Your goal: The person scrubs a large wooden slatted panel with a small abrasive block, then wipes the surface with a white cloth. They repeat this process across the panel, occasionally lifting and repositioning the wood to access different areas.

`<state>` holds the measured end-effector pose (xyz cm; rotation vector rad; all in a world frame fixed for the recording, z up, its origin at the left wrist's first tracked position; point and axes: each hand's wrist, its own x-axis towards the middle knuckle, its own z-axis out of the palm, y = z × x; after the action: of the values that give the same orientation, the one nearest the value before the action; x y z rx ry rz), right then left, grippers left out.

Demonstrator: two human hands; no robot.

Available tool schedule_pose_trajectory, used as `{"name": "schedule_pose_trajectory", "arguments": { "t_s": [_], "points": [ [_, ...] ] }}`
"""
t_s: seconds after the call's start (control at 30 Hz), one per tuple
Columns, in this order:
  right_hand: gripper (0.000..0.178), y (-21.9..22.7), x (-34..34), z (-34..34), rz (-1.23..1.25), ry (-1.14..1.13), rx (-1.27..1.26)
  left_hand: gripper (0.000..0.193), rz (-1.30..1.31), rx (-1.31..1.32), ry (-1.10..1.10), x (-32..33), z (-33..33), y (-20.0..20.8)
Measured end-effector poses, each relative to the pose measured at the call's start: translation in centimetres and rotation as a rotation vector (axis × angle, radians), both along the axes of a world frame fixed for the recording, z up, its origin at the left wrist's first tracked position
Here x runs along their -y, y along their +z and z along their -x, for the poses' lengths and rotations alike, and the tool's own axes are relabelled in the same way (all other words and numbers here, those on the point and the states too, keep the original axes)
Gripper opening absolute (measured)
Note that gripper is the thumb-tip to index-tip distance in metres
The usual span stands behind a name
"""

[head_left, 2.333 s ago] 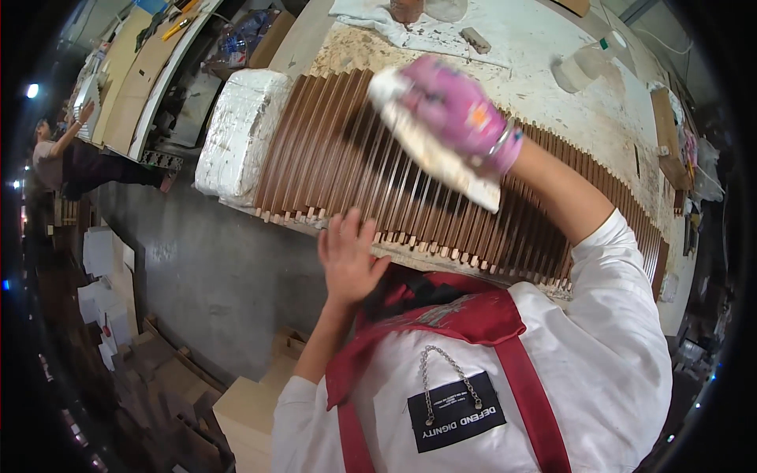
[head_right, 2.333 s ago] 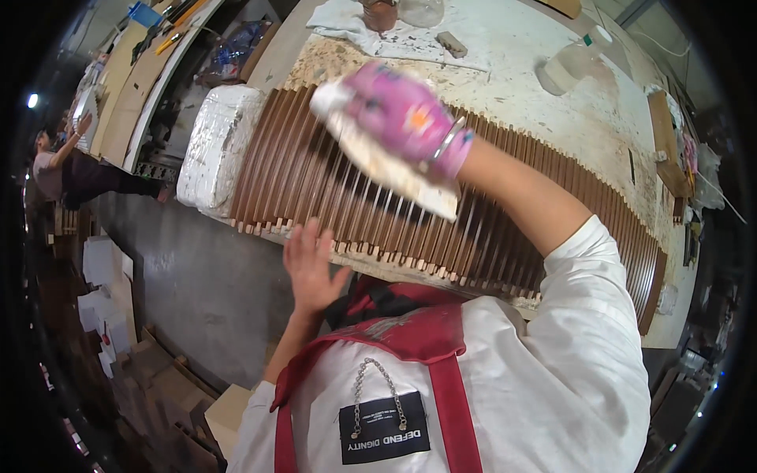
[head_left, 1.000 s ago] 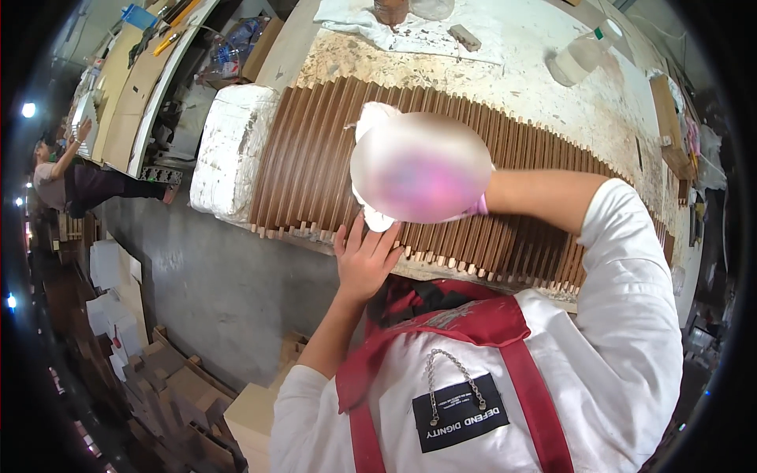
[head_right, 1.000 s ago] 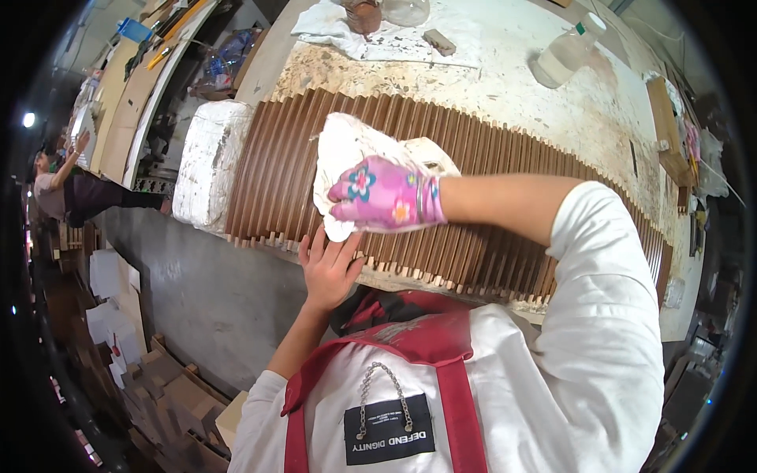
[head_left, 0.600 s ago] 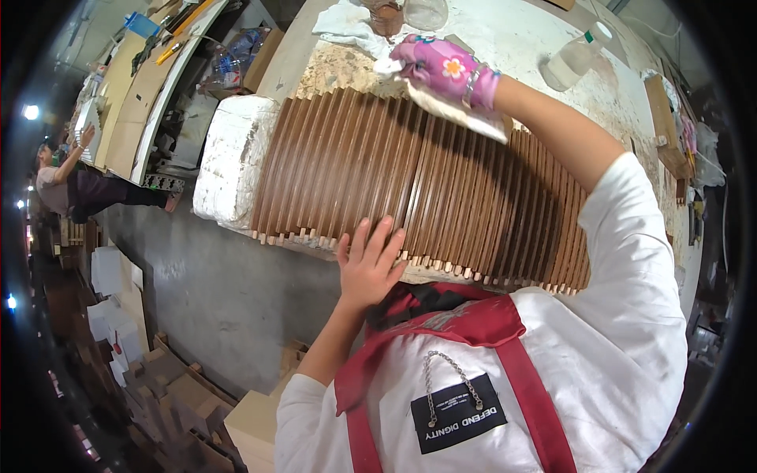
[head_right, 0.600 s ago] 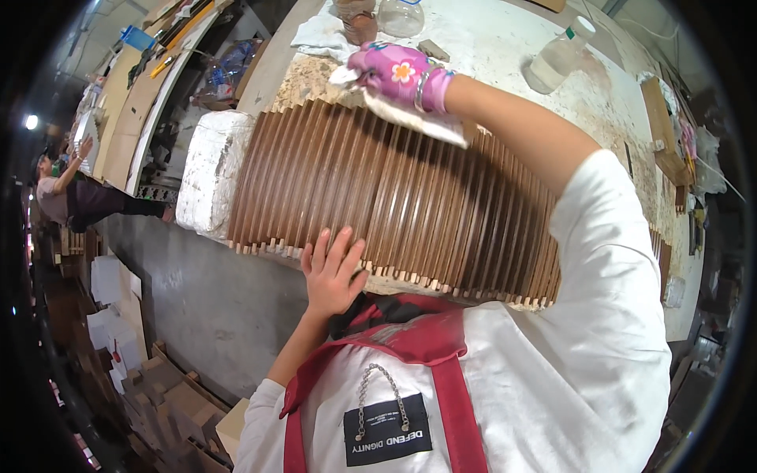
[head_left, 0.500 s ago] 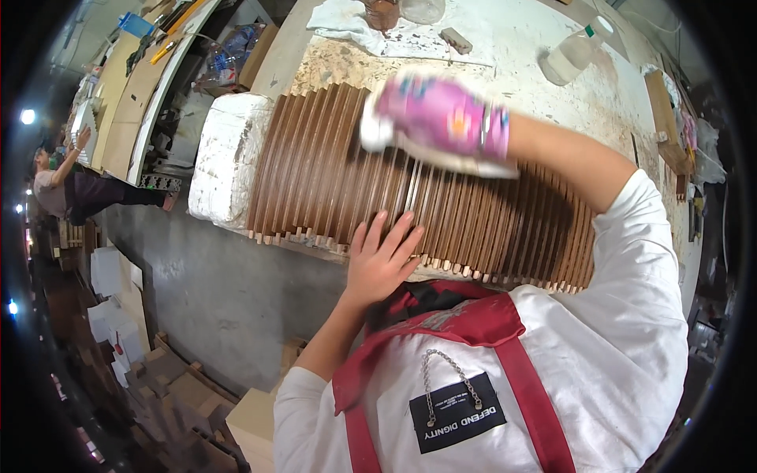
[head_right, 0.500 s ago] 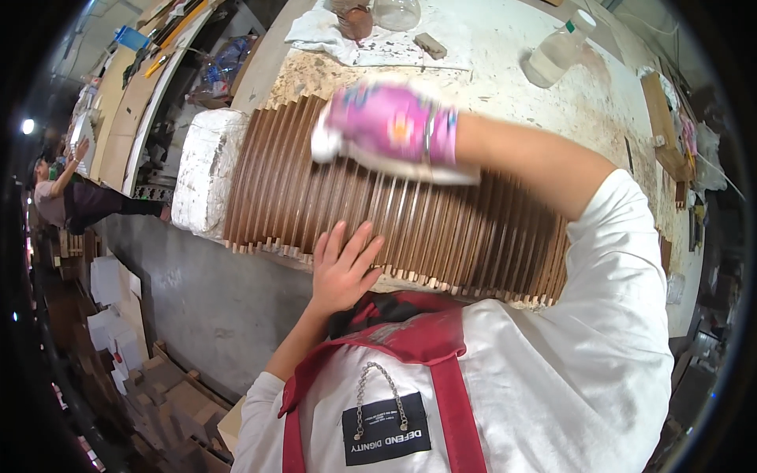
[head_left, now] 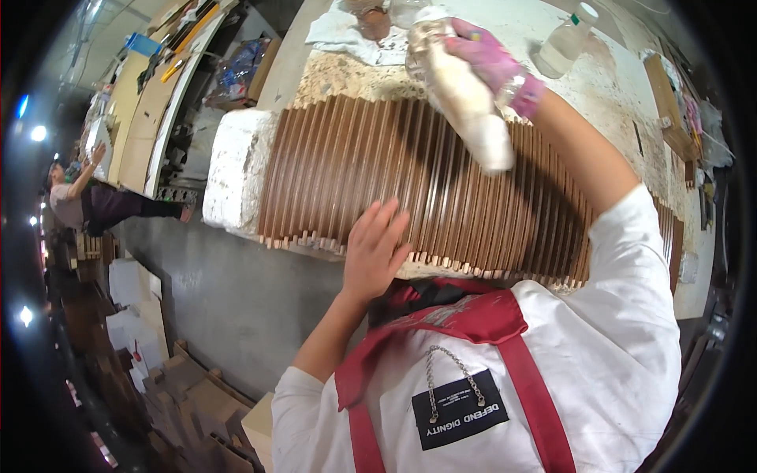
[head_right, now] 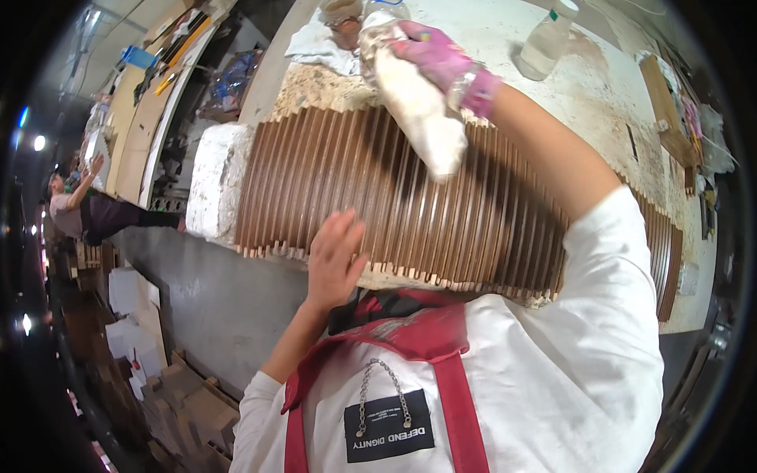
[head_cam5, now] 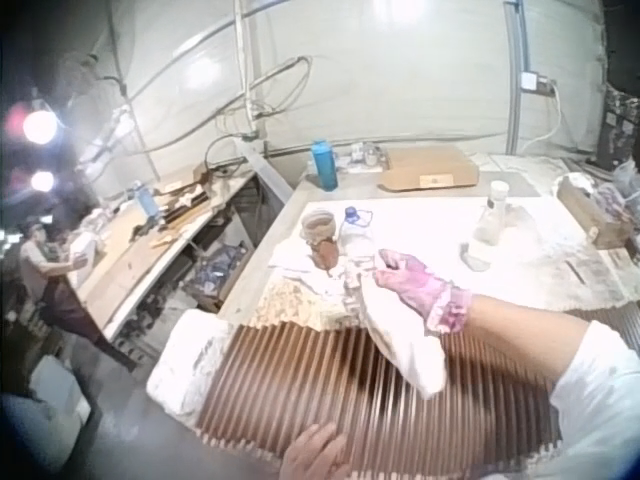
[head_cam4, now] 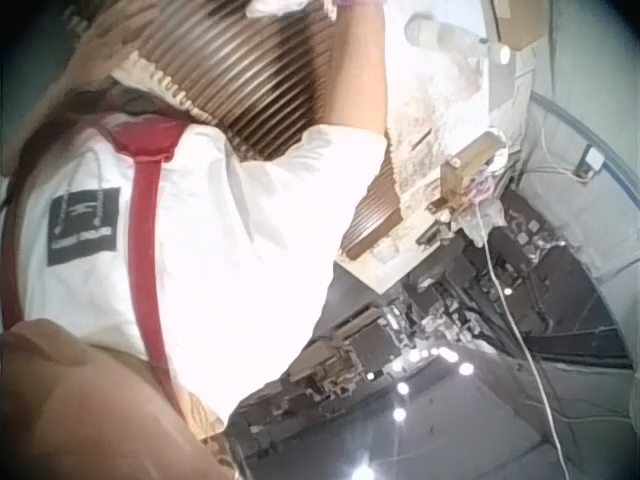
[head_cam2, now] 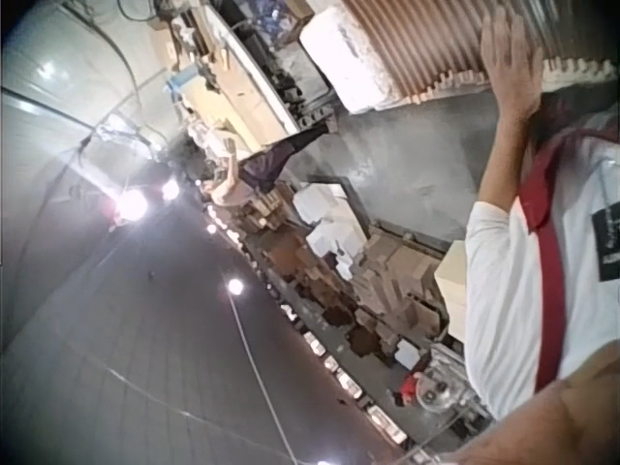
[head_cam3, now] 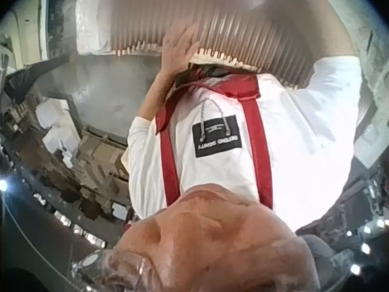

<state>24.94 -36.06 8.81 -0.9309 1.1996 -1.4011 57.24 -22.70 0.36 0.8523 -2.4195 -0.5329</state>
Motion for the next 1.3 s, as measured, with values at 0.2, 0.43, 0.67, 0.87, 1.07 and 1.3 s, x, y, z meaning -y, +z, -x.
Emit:
{"name": "schedule_pose_trajectory", "arguments": {
  "t_s": [0.2,0.43,0.67,0.87,1.07,1.3],
  "points": [
    [0.040,-0.3,-10.2,-8.1,0.104,0.417,0.145,0.052,-1.606,-1.236,0.062,1.5,7.4,4.4],
    [0.050,-3.4,-6.6,-3.3,0.526,0.239,-0.832,0.042,-0.695,-1.126,0.642,5.3,-4.9,9.1],
    [0.062,-11.2,-1.0,-6.6,0.535,0.490,-1.698,0.049,-0.162,-0.162,0.486,6.9,-0.6,11.3],
    [0.061,-10.9,-0.5,-7.5,0.435,0.570,-1.695,0.041,0.196,0.334,0.101,3.1,0.6,0.5],
    [0.060,-11.3,-0.8,-7.7,0.463,0.540,-1.676,0.028,-0.421,0.659,-0.074,-1.8,-8.9,8.1],
    [0.060,-11.7,-0.2,-7.6,0.454,0.577,-1.841,0.035,0.320,0.110,0.209,6.6,0.8,9.4]
  ]
}}
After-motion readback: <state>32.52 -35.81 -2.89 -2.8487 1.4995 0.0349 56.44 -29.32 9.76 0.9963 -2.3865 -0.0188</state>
